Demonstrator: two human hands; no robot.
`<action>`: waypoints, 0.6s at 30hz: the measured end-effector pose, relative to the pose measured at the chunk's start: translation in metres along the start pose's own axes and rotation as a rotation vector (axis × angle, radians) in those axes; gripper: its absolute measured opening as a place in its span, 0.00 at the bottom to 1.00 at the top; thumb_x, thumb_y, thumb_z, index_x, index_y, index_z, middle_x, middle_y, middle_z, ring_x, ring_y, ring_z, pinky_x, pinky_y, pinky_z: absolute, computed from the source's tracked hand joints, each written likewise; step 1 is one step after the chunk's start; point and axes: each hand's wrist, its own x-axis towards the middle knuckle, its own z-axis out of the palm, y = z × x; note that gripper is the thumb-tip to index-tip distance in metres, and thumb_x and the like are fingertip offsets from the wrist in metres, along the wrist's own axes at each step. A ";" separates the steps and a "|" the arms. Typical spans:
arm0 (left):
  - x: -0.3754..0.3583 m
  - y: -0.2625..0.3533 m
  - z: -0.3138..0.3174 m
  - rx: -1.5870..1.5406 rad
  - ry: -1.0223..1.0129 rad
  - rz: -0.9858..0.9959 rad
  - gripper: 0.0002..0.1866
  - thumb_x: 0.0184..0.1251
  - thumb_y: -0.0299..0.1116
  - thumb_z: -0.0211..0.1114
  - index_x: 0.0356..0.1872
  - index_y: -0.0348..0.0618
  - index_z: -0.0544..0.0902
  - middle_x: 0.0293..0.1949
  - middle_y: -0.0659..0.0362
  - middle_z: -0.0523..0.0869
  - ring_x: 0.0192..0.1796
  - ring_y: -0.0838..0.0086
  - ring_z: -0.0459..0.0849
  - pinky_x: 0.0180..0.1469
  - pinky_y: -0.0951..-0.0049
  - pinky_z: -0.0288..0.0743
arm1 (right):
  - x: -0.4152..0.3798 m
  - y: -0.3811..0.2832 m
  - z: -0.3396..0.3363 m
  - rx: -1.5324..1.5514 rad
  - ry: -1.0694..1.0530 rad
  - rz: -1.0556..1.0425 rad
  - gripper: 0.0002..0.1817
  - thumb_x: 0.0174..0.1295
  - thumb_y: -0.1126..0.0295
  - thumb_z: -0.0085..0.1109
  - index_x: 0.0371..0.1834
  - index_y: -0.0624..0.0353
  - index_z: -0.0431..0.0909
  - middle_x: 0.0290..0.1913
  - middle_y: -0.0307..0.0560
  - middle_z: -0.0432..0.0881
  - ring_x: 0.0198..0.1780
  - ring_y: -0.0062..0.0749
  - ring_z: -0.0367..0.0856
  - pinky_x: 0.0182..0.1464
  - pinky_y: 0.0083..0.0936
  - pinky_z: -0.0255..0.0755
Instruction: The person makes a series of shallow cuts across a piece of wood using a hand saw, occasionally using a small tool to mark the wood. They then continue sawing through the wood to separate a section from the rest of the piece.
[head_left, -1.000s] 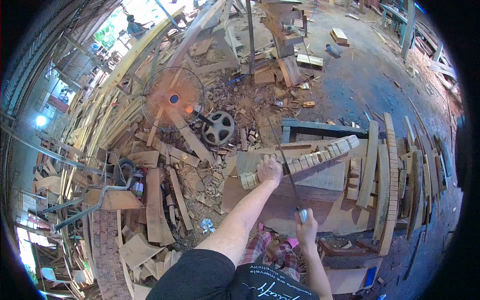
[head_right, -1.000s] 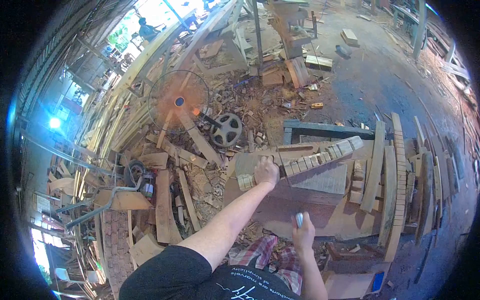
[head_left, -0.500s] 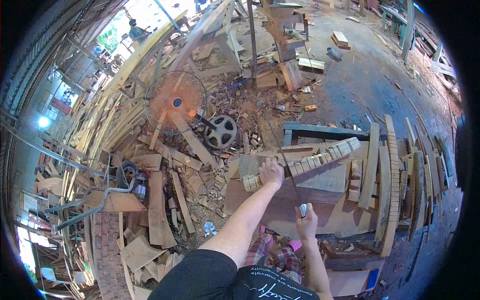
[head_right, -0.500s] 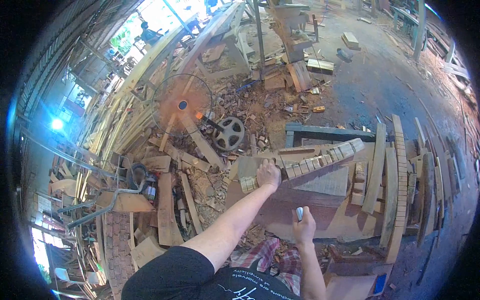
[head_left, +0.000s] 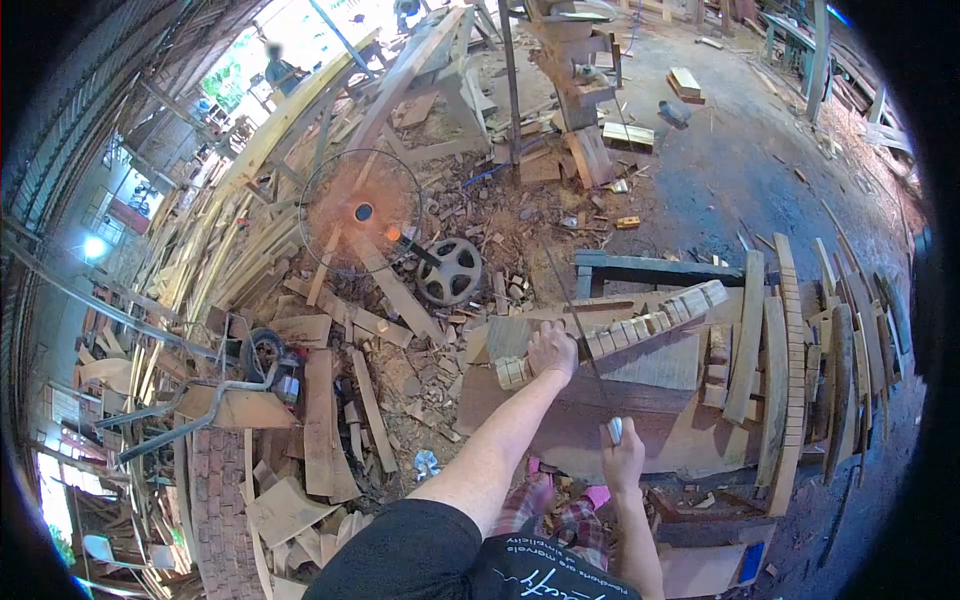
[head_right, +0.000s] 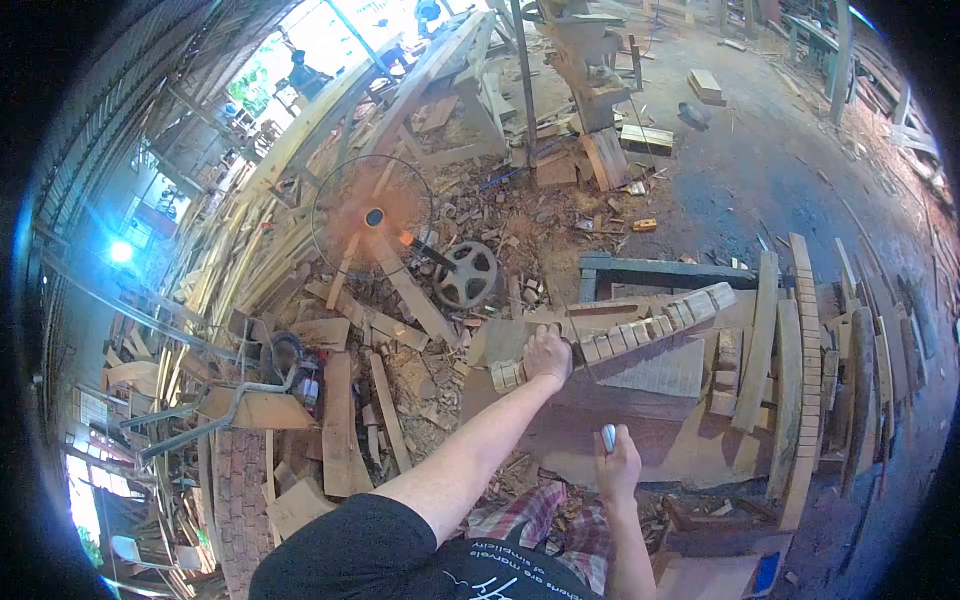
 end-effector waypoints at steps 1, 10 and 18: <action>0.000 0.000 -0.001 -0.001 0.002 0.002 0.14 0.61 0.34 0.53 0.43 0.46 0.83 0.45 0.52 0.81 0.50 0.57 0.80 0.53 0.55 0.71 | -0.016 0.001 -0.010 0.001 0.003 -0.002 0.12 0.62 0.66 0.60 0.34 0.62 0.68 0.27 0.60 0.74 0.31 0.62 0.74 0.32 0.42 0.68; -0.003 0.001 0.000 -0.005 0.057 0.041 0.14 0.61 0.34 0.51 0.42 0.46 0.83 0.47 0.51 0.81 0.51 0.57 0.79 0.52 0.55 0.72 | 0.006 -0.011 0.004 0.055 -0.010 0.032 0.13 0.63 0.66 0.60 0.33 0.62 0.67 0.27 0.60 0.74 0.31 0.61 0.74 0.32 0.41 0.68; -0.003 0.006 -0.007 -0.020 0.038 0.008 0.14 0.62 0.34 0.51 0.44 0.46 0.83 0.47 0.51 0.81 0.52 0.57 0.79 0.53 0.55 0.71 | -0.047 0.002 -0.030 0.095 -0.097 0.178 0.12 0.63 0.68 0.60 0.33 0.61 0.66 0.26 0.60 0.73 0.29 0.61 0.73 0.30 0.40 0.67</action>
